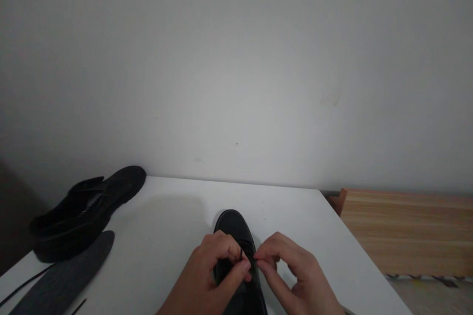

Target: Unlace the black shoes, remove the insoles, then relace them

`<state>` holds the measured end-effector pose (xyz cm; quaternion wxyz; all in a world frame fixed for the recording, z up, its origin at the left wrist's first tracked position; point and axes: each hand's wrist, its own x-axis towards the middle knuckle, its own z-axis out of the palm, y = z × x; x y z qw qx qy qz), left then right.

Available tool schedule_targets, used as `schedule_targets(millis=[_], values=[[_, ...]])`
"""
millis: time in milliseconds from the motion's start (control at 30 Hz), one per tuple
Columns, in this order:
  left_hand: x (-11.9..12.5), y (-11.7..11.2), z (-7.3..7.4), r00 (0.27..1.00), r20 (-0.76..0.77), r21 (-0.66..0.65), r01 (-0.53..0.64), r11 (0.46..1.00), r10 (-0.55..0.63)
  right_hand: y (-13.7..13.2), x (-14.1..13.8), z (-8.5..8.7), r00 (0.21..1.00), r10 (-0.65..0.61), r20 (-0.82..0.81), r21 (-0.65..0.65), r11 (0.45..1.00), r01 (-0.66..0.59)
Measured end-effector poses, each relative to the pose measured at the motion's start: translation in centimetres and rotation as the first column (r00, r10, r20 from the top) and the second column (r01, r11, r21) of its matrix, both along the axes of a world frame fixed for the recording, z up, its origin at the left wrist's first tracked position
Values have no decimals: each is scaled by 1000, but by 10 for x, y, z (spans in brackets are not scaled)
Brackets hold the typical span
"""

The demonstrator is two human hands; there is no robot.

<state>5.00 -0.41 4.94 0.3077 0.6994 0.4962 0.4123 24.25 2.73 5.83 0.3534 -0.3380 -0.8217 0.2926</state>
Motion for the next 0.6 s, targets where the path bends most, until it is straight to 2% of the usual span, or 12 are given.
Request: schedule_targets(millis=[67, 133, 233, 300, 367, 433, 600], values=[[-1, -1, 0, 1000, -6, -15, 3, 1000, -3, -2, 4, 2, 1000, -9, 22, 114, 993, 7], [-2, -1, -2, 1000, 15, -27, 4, 1000, -4, -4, 8, 3, 997, 60, 43, 187, 980, -67], [-4, 1, -8, 997, 80, -32, 7, 999, -4, -4, 13, 3, 974, 184, 129, 220, 953, -209], [-5, 1, -11, 993, 113, -11, 27, 1000, -26, -4, 13, 3, 959, 205, 197, 215, 945, -246], [-4, 0, -11, 995, 88, 62, 47, 997, -52, -4, 12, 5, 956, 190, 224, 205, 950, -237], [-1, -2, -9, 997, -3, 172, 73, 982, -74, -5, 10, 7, 963, 179, 199, 165, 963, -213], [3, -4, -2, 955, -291, 471, 198, 859, -61, -11, 5, 2, 994, 73, 85, 46, 996, -77]])
